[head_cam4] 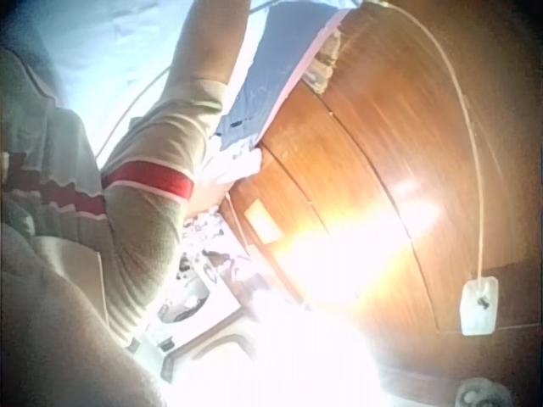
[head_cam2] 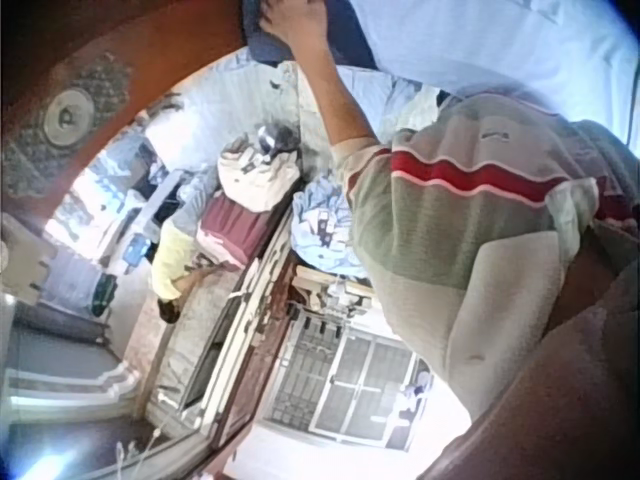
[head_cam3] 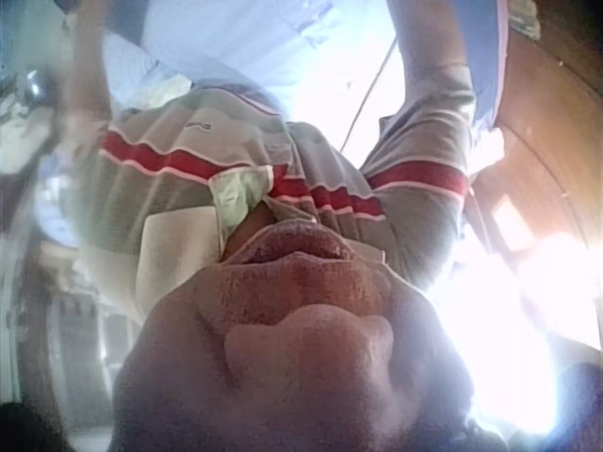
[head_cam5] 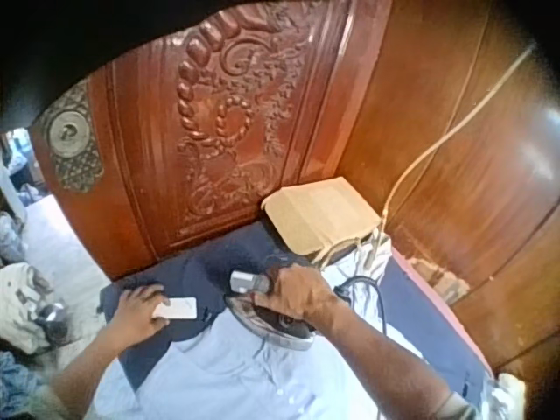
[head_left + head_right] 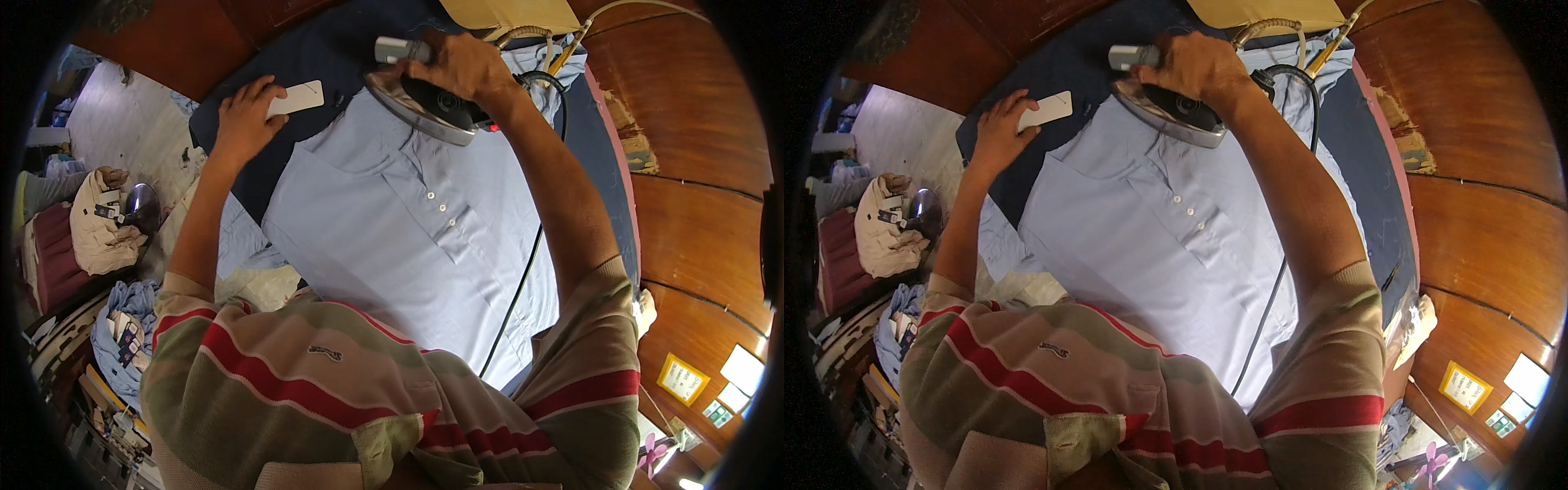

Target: The person irons a blue shirt by moving an iron across its surface, pressing different sections, and smoothing the fabric by hand on a padded worktable.

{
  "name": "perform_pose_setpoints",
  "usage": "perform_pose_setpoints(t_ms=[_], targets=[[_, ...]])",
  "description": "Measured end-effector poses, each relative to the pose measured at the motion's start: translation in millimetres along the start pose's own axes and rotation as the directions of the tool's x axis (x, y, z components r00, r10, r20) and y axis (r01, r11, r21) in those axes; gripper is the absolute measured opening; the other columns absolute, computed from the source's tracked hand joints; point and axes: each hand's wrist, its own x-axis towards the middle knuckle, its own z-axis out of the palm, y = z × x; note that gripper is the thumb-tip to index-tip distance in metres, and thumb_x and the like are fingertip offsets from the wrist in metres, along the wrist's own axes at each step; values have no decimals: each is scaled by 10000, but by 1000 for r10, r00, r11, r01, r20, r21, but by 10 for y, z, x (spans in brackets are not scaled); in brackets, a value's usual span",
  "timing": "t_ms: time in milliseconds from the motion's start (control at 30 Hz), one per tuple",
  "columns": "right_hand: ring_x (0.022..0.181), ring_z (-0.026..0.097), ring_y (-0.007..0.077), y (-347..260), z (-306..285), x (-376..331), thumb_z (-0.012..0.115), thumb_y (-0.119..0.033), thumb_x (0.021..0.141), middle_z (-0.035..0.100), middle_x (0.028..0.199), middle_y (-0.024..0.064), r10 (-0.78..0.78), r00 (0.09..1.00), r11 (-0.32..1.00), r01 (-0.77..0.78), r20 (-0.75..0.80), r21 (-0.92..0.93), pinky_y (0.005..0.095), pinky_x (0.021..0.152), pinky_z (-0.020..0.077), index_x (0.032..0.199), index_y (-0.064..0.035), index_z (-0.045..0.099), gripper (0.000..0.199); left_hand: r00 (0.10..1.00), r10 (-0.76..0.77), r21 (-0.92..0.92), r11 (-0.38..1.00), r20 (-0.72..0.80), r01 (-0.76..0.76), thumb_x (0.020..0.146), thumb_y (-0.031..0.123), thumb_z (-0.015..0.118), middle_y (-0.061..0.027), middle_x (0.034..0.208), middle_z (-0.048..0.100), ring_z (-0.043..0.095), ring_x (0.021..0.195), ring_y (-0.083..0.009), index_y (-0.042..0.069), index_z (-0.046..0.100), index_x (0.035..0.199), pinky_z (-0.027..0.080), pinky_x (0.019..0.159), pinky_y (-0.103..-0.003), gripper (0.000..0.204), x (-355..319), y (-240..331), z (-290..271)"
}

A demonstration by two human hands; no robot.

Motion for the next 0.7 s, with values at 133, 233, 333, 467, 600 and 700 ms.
perform_pose_setpoints(t_ms=[133, 233, 333, 467, 600, 700], targets=[[864, 653, 313, 13, 41, -23, 507, -677, 750, 670, 893, 168, -34, 999, 999, 34, -32, -12, 389, 776, 518, 1076, -125, 640, 655, 944, -172, -26, 985, -283, 172, 793, 290, 636, -50, 1194, 539, 496, 1122, -270, 135, 563, 1053, 377, 902, -444, 311, -221, 381, 74], [876, 651, 312, -56, 25, -37, 516, -675, 747, 669, 895, 167, 12, 1000, 1000, -12, -27, 7, 389, 775, 515, 1075, -127, 644, 652, 936, -324, -57, 946, -135, 319, 789, 303, 634, -42, 1077, 548, 520, 1006, -254, 118, 587, 998, 369, 871, -442, 284, -509, 707, 133], [876, 650, 314, -36, 17, -44, 516, -665, 754, 670, 900, 164, -7, 1000, 1000, 7, -21, -10, 393, 779, 513, 1088, -130, 638, 643, 939, -330, -57, 944, -100, 326, 799, 277, 622, -43, 974, 552, 526, 940, -236, 110, 603, 911, 364, 840, -411, 201, -570, 753, 224], [889, 647, 319, 177, 96, 69, 500, -640, 776, 662, 923, 179, 151, 986, 979, -139, -69, 150, 395, 788, 507, 1133, -143, 615, 622, 925, -337, -114, 940, -174, 321, 808, 259, 613, -43, 971, 569, 529, 939, -229, 98, 611, 880, 362, 821, -395, 177, -520, 637, 330], [776, 670, 306, 415, 20, -208, 510, -639, 789, 665, 858, 191, 42, 999, 998, -40, -31, 45, 360, 702, 515, 1110, -52, 586, 673, 921, -317, -96, 948, -225, 303, 813, 256, 606, -43, 989, 575, 531, 939, -232, 87, 613, 880, 360, 829, -385, 182, -542, 616, 348], [825, 644, 352, 541, -1, -679, 514, -612, 779, 661, 829, 185, 107, 990, 986, -117, 87, 119, 410, 728, 510, 1089, -97, 593, 607, 922, -316, -92, 949, -224, 303, 814, 258, 602, -43, 989, 577, 531, 942, -233, 88, 615, 884, 360, 834, -381, 184, -537, 634, 356]])
